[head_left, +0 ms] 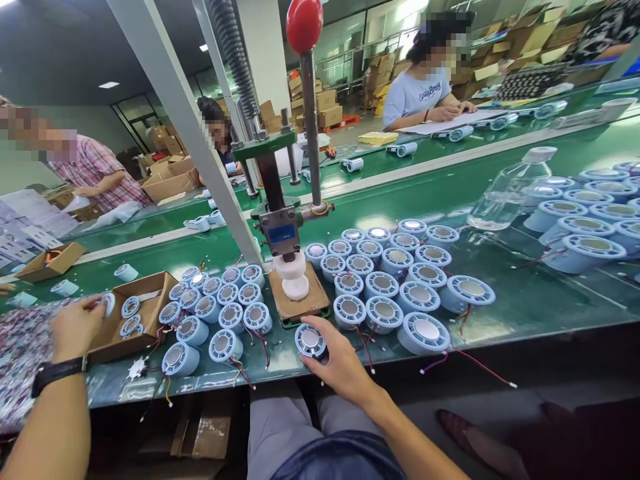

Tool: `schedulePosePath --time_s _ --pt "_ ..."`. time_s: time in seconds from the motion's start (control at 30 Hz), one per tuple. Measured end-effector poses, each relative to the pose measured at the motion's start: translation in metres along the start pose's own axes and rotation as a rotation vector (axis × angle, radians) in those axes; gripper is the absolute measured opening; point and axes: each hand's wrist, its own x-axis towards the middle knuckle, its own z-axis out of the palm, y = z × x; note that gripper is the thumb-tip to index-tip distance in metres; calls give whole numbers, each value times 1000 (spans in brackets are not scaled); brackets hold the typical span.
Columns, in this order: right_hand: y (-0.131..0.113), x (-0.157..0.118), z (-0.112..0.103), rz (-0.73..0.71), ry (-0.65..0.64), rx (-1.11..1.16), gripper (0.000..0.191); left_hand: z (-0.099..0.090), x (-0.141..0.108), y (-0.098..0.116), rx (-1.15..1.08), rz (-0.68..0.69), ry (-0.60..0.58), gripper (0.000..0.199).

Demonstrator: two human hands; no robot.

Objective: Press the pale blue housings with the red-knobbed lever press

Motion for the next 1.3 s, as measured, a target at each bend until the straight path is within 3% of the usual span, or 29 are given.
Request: schedulePosePath --time_s 0.07,0.1,0.17,0.23,0.3,0.37,0.47,0.6,0.73,0.8,1.07,1.2,1.3 --pt "-1 0 3 -34 3 -3 57 -5 -40 24 -223 -50 46 29" --pt "-1 -1 5 -42 8 -5 58 -5 -69 41 -379 -3 50 32" --pt "0 -3 8 -41 20 -11 60 0 -136 82 -626 335 -121 31" --pt "3 -6 11 -35 36 -17 65 11 -201 123 -745 581 -397 28" --pt "7 -9 13 -33 50 -14 70 23 -248 158 -773 686 -518 30" --pt "9 -11 14 -33 55 -6 73 34 -271 179 -768 707 -542 34" --pt "9 -11 12 -25 48 2 72 43 -275 186 -777 671 -556 35" --pt "7 -10 11 -24 46 17 67 45 -269 172 -836 649 -654 40" --pt "8 -9 11 -53 49 19 66 41 -267 162 -874 687 -777 60" --pt "10 -10 11 -56 52 12 67 40 -268 162 -871 686 -820 61" --pt "11 -11 10 -30 50 -17 66 52 -285 165 -827 408 -684 45" --pt "10 -8 6 -99 -1 -16 48 51 -271 161 -897 584 -817 71" --pt "10 -6 4 -112 -2 4 44 46 -250 165 -938 772 -926 74"
